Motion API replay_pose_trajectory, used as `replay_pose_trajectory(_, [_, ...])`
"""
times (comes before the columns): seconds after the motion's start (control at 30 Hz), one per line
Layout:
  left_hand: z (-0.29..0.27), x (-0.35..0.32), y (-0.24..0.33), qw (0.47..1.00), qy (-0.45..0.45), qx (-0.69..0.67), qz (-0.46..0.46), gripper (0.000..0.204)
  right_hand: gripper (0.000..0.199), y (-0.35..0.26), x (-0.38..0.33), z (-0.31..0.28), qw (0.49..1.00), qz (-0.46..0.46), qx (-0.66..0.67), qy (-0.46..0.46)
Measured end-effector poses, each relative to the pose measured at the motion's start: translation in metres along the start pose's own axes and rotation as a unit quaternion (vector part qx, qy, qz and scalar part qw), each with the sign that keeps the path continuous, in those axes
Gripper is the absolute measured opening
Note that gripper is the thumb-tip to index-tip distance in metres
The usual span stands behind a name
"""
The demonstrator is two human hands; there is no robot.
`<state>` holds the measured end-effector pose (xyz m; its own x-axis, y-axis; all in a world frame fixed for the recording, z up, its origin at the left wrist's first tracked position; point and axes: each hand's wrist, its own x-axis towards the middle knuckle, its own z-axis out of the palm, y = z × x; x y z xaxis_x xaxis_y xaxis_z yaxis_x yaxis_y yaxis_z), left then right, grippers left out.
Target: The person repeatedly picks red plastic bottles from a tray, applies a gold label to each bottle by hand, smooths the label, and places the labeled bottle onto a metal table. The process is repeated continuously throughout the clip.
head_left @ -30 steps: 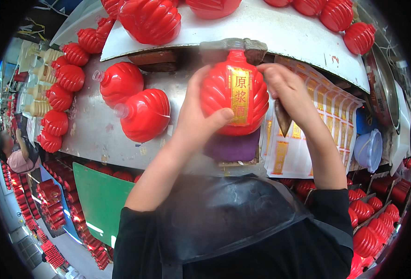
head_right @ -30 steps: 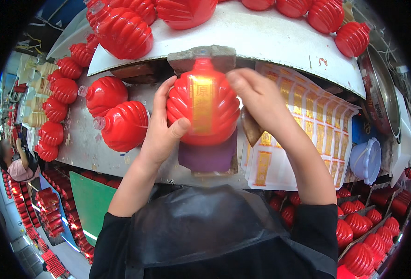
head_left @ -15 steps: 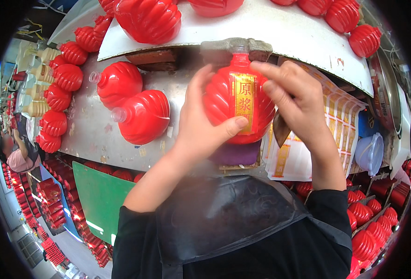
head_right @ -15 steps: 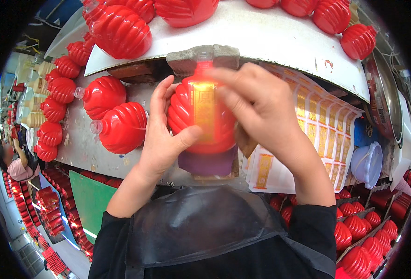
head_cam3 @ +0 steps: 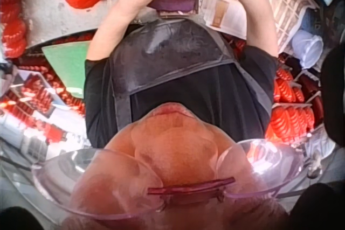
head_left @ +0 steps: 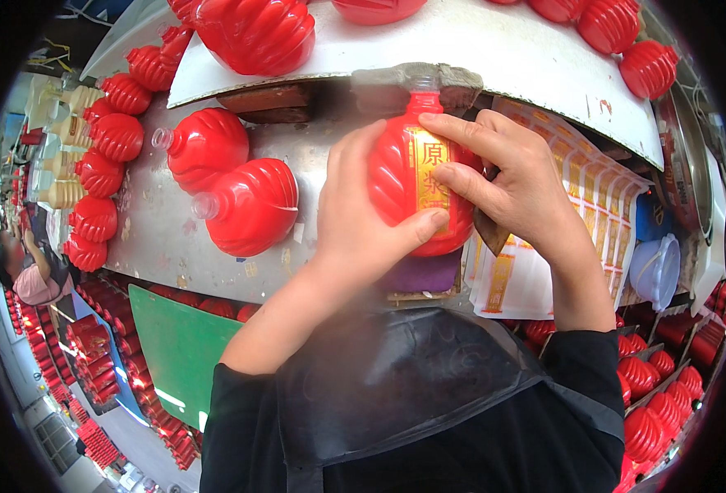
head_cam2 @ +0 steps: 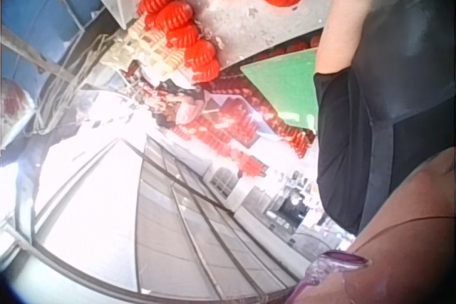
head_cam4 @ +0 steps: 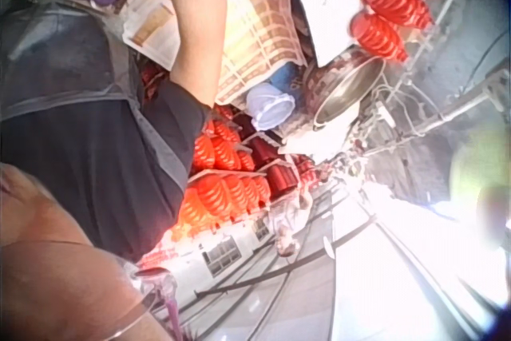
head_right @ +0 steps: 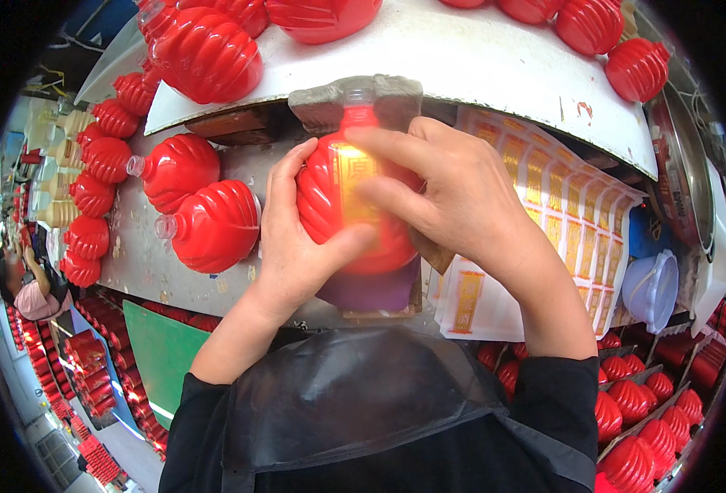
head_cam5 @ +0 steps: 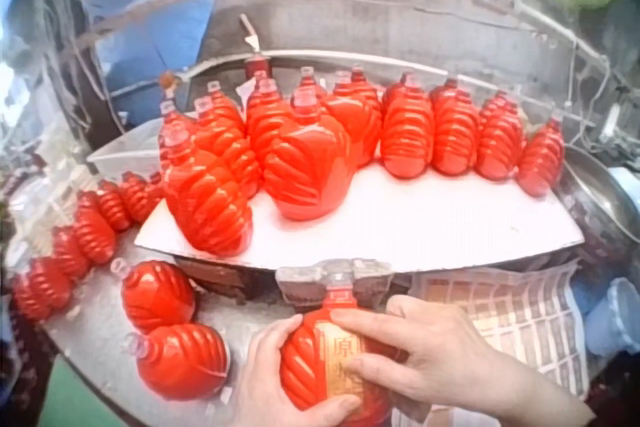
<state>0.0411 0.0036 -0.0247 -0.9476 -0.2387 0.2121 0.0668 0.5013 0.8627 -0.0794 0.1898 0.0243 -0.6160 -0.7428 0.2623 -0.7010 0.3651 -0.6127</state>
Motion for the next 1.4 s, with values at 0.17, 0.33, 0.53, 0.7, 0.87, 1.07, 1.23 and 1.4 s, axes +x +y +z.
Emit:
replay_pose_trajectory(0.17, [-0.009, 0.008, -0.005, 0.989, 0.011, 0.055, 0.139, 0.089, 0.037, 0.004, 0.001, -0.003, 1.0, -0.002, 0.029, -0.003])
replay_pose_trajectory(0.33, [-0.013, 0.017, -0.008, 0.974, -0.031, 0.119, 0.19, 0.068, 0.045, 0.009, 0.0, 0.002, 1.0, -0.025, 0.01, 0.007])
replay_pose_trajectory(0.53, [-0.012, 0.02, -0.013, 0.989, -0.025, 0.009, 0.146, 0.063, 0.048, 0.008, -0.01, -0.005, 0.968, 0.133, 0.211, -0.032])
replay_pose_trajectory(0.7, [-0.016, 0.019, -0.013, 0.985, -0.047, 0.0, 0.167, 0.055, 0.064, -0.007, -0.034, -0.004, 0.974, 0.145, 0.169, -0.032])
replay_pose_trajectory(0.87, [-0.012, 0.018, -0.011, 0.981, -0.057, 0.057, 0.175, 0.05, 0.07, -0.014, -0.04, 0.016, 0.988, 0.117, 0.08, 0.054])
replay_pose_trajectory(1.07, [-0.011, 0.019, -0.014, 0.977, -0.05, 0.052, 0.2, 0.051, 0.072, -0.016, -0.038, 0.02, 0.99, 0.117, 0.045, 0.063])
replay_pose_trajectory(1.23, [-0.011, 0.019, -0.015, 0.975, -0.049, 0.058, 0.209, 0.051, 0.073, -0.015, -0.038, 0.024, 0.989, 0.114, 0.05, 0.074])
replay_pose_trajectory(1.4, [-0.013, 0.021, -0.017, 0.974, -0.056, 0.067, 0.21, 0.051, 0.071, -0.015, -0.039, 0.024, 0.99, 0.117, 0.03, 0.07])
